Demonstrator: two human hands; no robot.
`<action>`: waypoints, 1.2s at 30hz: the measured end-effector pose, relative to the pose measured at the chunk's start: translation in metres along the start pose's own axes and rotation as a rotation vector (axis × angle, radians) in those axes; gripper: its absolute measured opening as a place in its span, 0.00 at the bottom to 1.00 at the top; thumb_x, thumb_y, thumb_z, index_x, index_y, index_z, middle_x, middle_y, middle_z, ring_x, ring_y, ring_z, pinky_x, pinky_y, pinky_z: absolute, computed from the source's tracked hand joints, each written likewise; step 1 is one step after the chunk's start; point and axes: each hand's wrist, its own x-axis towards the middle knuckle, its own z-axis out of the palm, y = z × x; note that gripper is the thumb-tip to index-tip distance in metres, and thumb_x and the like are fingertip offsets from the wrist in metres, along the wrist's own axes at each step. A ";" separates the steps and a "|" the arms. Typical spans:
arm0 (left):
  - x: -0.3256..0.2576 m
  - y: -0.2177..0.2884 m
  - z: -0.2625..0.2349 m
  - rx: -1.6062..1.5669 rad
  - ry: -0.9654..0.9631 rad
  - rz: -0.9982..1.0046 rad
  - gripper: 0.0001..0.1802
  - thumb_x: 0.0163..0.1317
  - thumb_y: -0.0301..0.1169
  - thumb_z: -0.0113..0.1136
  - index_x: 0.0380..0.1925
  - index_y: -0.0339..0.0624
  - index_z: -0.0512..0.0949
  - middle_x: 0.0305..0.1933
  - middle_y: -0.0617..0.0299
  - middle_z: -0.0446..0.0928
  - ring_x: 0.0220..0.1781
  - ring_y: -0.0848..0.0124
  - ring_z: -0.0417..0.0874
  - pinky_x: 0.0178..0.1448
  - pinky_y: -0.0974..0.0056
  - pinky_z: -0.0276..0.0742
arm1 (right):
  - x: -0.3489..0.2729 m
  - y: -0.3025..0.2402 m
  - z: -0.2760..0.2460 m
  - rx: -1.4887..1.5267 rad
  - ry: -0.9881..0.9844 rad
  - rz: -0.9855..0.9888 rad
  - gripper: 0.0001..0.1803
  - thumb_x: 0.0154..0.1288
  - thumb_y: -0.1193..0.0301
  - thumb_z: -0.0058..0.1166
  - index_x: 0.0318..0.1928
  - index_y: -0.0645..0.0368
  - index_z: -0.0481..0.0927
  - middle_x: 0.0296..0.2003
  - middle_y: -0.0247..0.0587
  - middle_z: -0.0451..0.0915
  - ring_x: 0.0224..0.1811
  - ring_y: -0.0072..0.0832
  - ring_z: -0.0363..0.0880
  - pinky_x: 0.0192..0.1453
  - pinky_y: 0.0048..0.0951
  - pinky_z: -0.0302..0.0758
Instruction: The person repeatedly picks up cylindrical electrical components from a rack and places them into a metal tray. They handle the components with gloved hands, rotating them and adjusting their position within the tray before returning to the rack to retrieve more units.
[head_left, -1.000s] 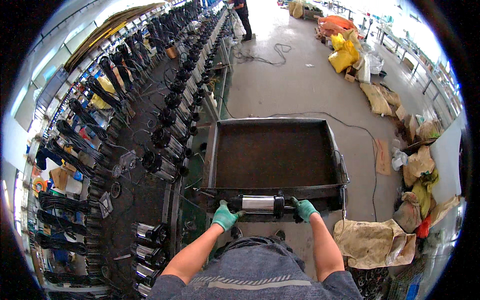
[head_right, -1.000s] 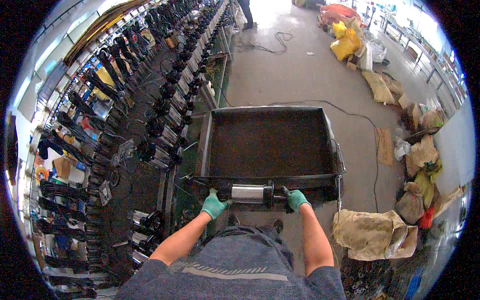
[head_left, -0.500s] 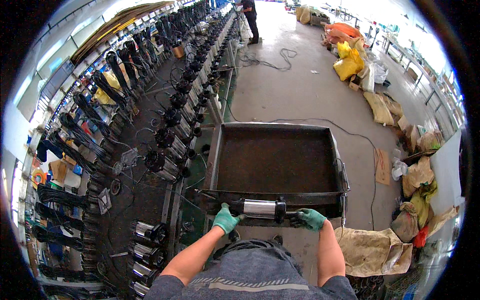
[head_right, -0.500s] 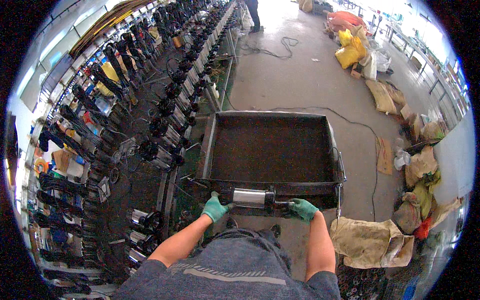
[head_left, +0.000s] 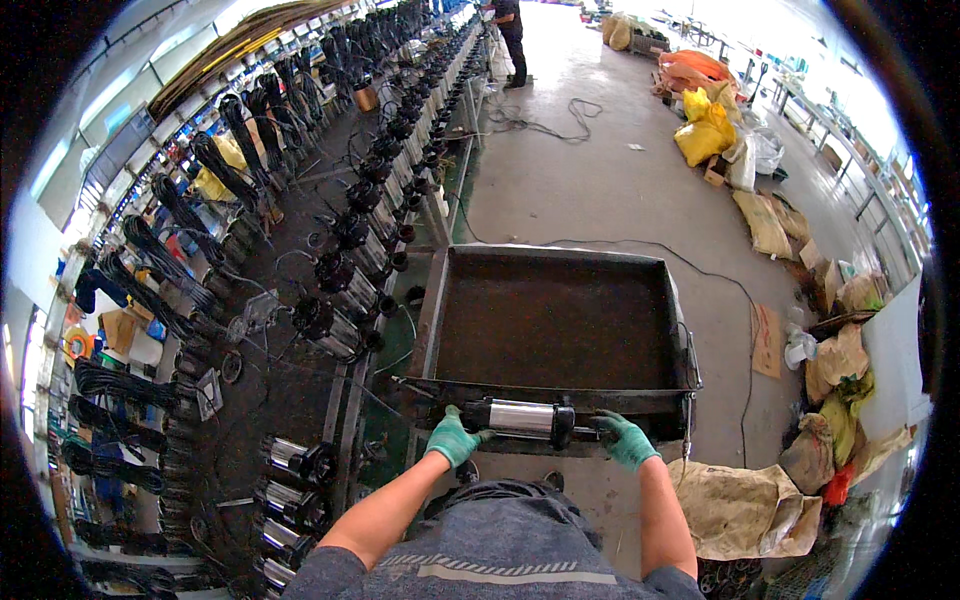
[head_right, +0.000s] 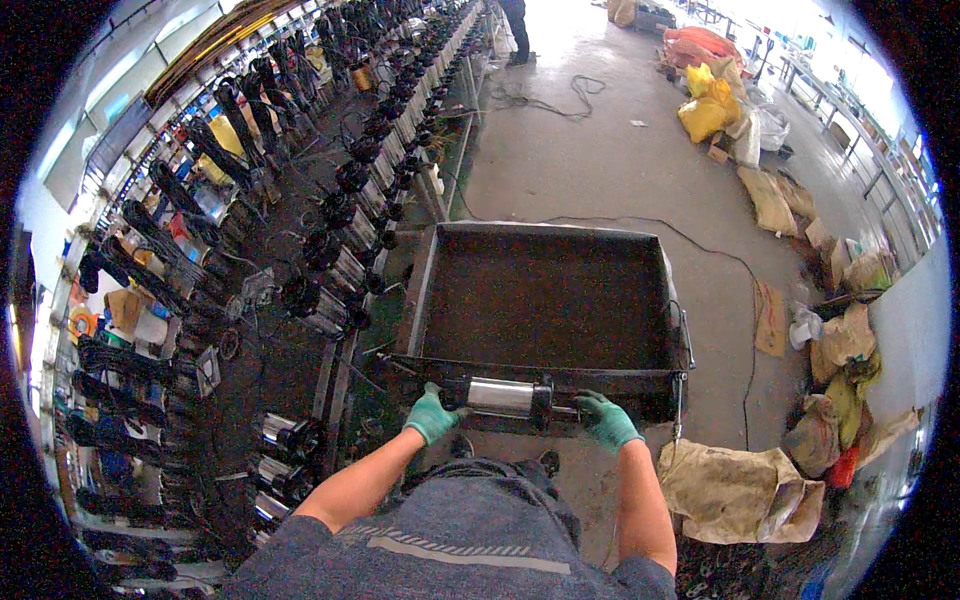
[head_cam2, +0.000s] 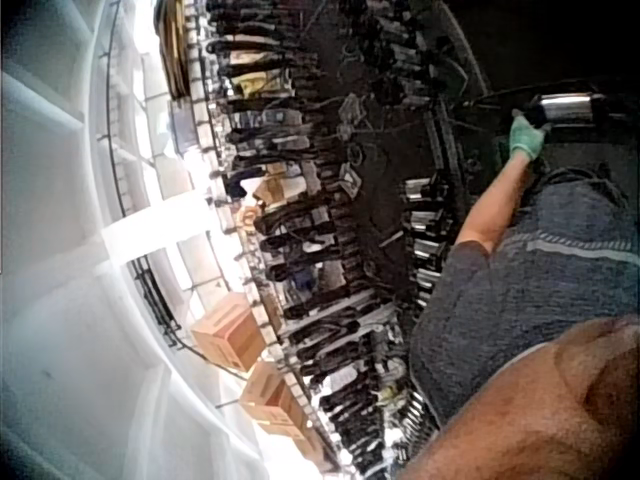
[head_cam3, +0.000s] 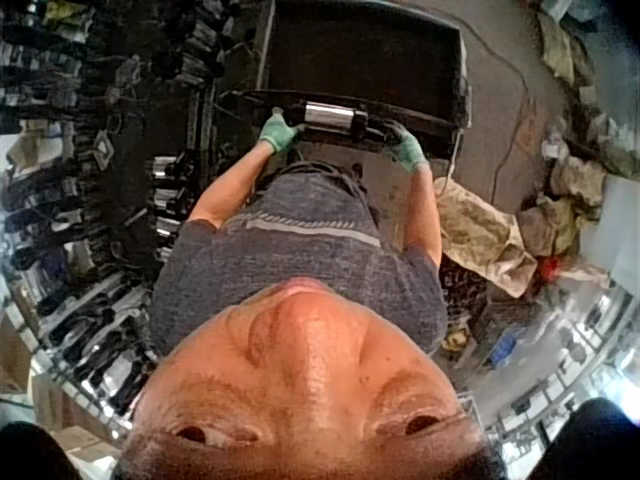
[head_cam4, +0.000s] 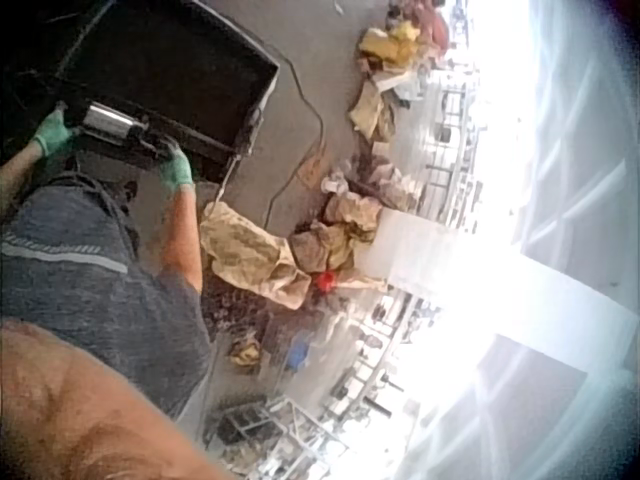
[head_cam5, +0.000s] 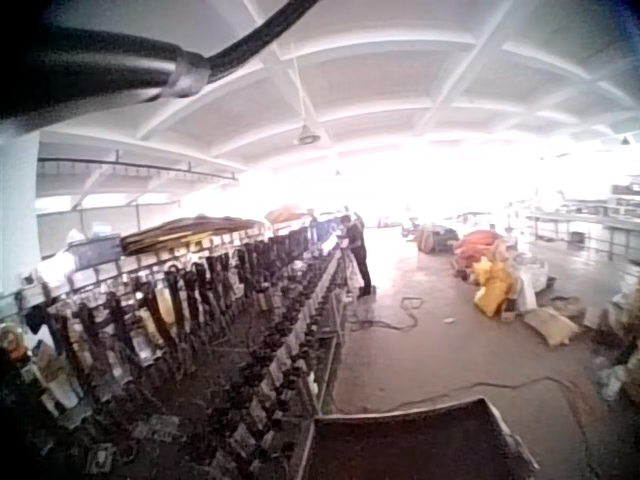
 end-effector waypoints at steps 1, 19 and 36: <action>-0.002 0.006 -0.003 0.012 -0.007 -0.020 0.47 0.48 0.51 0.80 0.56 0.31 0.67 0.53 0.37 0.81 0.57 0.43 0.83 0.60 0.50 0.79 | -0.003 0.001 -0.003 0.011 -0.027 -0.010 0.17 0.74 0.71 0.53 0.61 0.50 0.81 0.48 0.36 0.84 0.43 0.26 0.80 0.42 0.29 0.76; 0.009 -0.007 0.009 0.017 -0.032 -0.002 0.51 0.48 0.53 0.80 0.60 0.28 0.65 0.55 0.33 0.80 0.59 0.42 0.82 0.62 0.50 0.78 | -0.006 0.020 0.020 0.164 0.042 0.000 0.18 0.74 0.60 0.58 0.53 0.61 0.82 0.31 0.33 0.80 0.25 0.24 0.75 0.26 0.31 0.74; 0.003 -0.001 0.006 0.000 0.033 0.034 0.47 0.48 0.51 0.81 0.56 0.29 0.67 0.50 0.35 0.82 0.55 0.43 0.84 0.57 0.50 0.79 | 0.005 -0.017 0.008 0.163 -0.013 0.494 0.18 0.71 0.55 0.61 0.49 0.55 0.86 0.29 0.41 0.84 0.27 0.30 0.76 0.36 0.35 0.76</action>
